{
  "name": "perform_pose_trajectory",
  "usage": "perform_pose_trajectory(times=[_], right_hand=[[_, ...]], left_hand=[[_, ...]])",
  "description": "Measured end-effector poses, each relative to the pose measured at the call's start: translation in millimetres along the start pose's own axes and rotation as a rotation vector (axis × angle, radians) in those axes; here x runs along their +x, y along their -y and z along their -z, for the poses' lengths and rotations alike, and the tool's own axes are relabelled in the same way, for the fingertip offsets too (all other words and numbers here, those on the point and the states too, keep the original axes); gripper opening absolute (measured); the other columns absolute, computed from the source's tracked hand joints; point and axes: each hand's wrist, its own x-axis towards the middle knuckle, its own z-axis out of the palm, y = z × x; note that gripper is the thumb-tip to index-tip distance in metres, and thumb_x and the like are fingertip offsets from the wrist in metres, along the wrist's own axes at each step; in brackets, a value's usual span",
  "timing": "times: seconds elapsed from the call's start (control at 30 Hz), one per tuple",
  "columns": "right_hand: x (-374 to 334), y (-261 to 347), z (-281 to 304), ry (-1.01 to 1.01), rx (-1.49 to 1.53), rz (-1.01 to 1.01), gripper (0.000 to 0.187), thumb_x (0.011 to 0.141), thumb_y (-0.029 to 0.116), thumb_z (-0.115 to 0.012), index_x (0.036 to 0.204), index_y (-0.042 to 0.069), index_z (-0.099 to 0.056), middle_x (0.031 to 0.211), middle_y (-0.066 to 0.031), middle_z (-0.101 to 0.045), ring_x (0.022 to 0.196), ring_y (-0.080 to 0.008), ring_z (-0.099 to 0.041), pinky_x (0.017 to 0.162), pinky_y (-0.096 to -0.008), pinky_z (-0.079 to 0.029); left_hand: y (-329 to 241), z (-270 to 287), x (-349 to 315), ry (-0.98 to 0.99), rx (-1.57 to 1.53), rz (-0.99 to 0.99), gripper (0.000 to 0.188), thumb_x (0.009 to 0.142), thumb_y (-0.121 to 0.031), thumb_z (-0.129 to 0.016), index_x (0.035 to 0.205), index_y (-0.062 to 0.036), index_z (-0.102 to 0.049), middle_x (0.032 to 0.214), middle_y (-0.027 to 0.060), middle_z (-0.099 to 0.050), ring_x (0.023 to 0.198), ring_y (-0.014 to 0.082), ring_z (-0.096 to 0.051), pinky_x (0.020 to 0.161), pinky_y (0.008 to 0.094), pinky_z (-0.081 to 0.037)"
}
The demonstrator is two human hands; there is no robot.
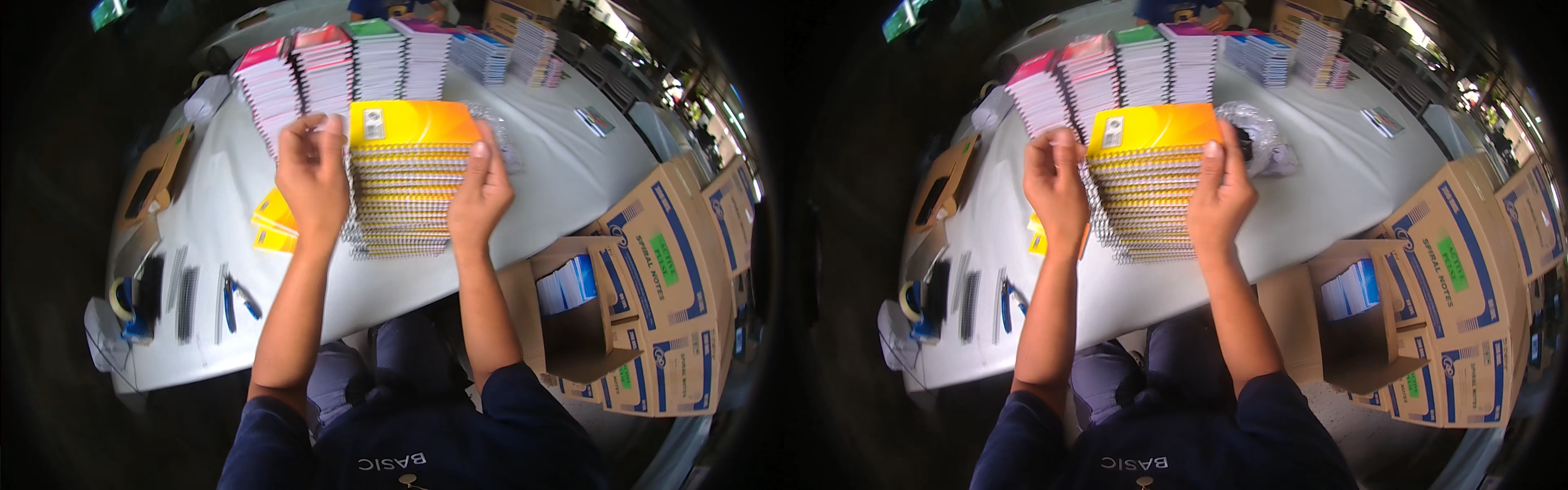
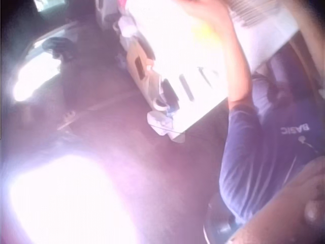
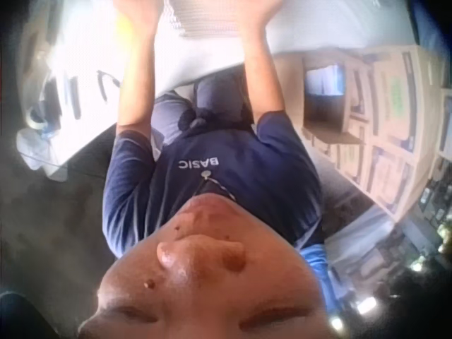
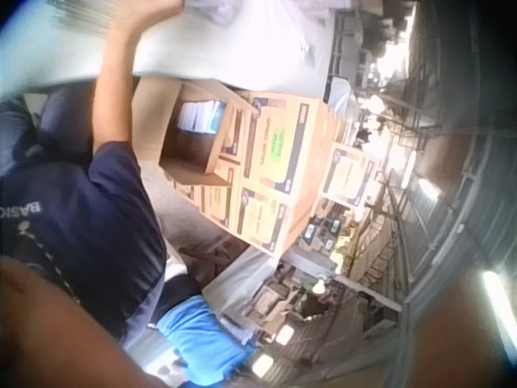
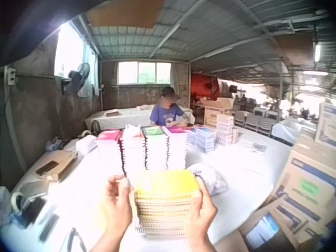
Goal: The person assembles spiral notebooks by threading metal coils through the pre-punched holes of stacks of yellow paper and then bending the ends of the coils to secure them.
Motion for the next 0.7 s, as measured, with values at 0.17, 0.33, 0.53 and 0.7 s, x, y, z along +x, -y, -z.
perform_pose_trajectory(times=[0.17,0.33,0.53,0.7], right_hand=[[-37,23,27,0.000,-0.029,0.355,0.040,0.094,0.013,-0.039,0.125,-0.011,-0.041,0.129,-0.0232,-0.046,0.119,-0.0297,-0.045,0.102,-0.0397,-0.031],[-127,27,20,0.419,0.368,-0.225,0.036,0.087,0.005,-0.046,0.121,-0.009,-0.045,0.116,-0.0212,-0.056,0.110,-0.0259,-0.053,0.097,-0.0361,-0.037],[-168,-5,2,0.605,0.758,-1.393,0.044,0.090,0.023,-0.052,0.128,0.002,-0.042,0.119,-0.0149,-0.055,0.102,-0.0214,-0.057,0.089,-0.0336,-0.043],[-197,-19,-19,0.598,0.833,-1.527,0.037,0.090,0.018,-0.052,0.122,-0.001,-0.047,0.113,-0.0113,-0.057,0.102,-0.0190,-0.056,0.087,-0.0356,-0.046]], left_hand=[[95,98,34,0.610,0.643,-0.005,0.030,0.083,-0.022,-0.060,0.102,0.0005,-0.056,0.095,0.0150,-0.063,0.079,0.0242,-0.060,0.074,0.0318,-0.047],[138,140,-38,0.787,1.062,-0.131,0.028,0.079,-0.018,-0.058,0.103,-0.0028,-0.057,0.092,0.0163,-0.063,0.086,0.0325,-0.061,0.082,0.0411,-0.047],[107,170,-72,0.743,1.049,-0.253,0.018,0.071,-0.012,-0.063,0.088,-0.0094,-0.062,0.069,0.0067,-0.062,0.065,0.0218,-0.062,0.067,0.0348,-0.047],[30,183,-147,0.783,0.805,-0.309,0.032,0.065,-0.012,-0.068,0.097,-0.0130,-0.065,0.084,0.0009,-0.066,0.074,0.0136,-0.062,0.065,0.0285,-0.044]])
